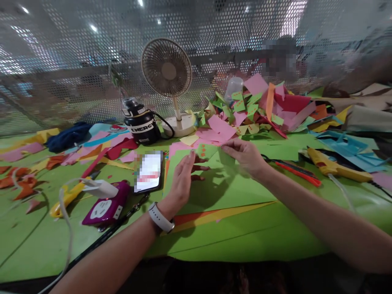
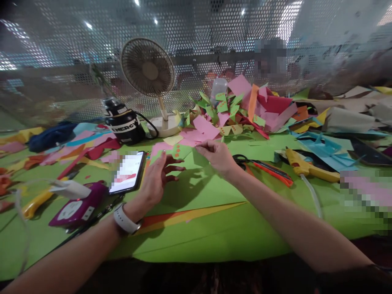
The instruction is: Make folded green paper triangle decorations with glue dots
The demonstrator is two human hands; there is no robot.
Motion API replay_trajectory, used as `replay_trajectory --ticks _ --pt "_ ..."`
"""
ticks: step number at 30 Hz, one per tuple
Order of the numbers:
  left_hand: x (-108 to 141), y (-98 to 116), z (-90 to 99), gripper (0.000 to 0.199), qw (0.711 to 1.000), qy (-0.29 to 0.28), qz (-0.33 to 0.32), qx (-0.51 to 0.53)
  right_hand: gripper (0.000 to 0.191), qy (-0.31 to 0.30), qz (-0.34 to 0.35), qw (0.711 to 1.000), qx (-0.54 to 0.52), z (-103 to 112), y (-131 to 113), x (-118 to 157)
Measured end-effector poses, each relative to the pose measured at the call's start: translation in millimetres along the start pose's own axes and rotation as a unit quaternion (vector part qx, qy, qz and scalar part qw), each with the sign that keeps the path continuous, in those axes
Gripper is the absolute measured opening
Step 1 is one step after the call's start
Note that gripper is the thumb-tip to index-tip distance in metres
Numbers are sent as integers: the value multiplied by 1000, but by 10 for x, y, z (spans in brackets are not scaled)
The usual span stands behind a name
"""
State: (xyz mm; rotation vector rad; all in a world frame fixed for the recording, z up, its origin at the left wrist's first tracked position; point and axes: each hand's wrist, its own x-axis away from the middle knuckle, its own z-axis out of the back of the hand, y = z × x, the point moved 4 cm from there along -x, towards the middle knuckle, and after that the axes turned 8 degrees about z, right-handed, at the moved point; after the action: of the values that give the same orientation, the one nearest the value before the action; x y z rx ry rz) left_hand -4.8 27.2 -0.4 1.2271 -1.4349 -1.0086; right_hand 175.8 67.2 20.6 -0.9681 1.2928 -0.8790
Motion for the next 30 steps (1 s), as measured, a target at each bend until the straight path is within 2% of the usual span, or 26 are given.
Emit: replay_trajectory --ticks 2,4,6,10,13,16,20,26,30 --pt "7 -11 7 48 1000 -4 11 21 23 20 10 1000 -7 12 -3 -4" --pt "25 -14 0 41 1000 -10 12 5 23 33 22 999 -11 16 -7 -1" --pt "50 -23 -47 32 999 -45 16 -25 22 42 35 998 -12 6 -7 12" --pt "94 -75 -168 34 989 -133 47 -48 22 18 65 998 -1 -79 2 76" --pt "84 -98 -168 23 991 -115 61 -43 21 -26 82 996 4 -149 -6 122" --pt "55 -102 -116 17 994 -67 80 -20 21 2 84 996 -4 -93 -58 103" --pt "28 -99 -84 15 994 -54 93 1 19 71 48 996 -34 78 -194 -5" --pt "24 -110 -89 21 994 -61 84 25 14 64 -67 989 -113 130 -386 -79" --pt "41 -131 -103 25 991 -79 98 39 11 49 -140 986 -72 117 -393 -52"
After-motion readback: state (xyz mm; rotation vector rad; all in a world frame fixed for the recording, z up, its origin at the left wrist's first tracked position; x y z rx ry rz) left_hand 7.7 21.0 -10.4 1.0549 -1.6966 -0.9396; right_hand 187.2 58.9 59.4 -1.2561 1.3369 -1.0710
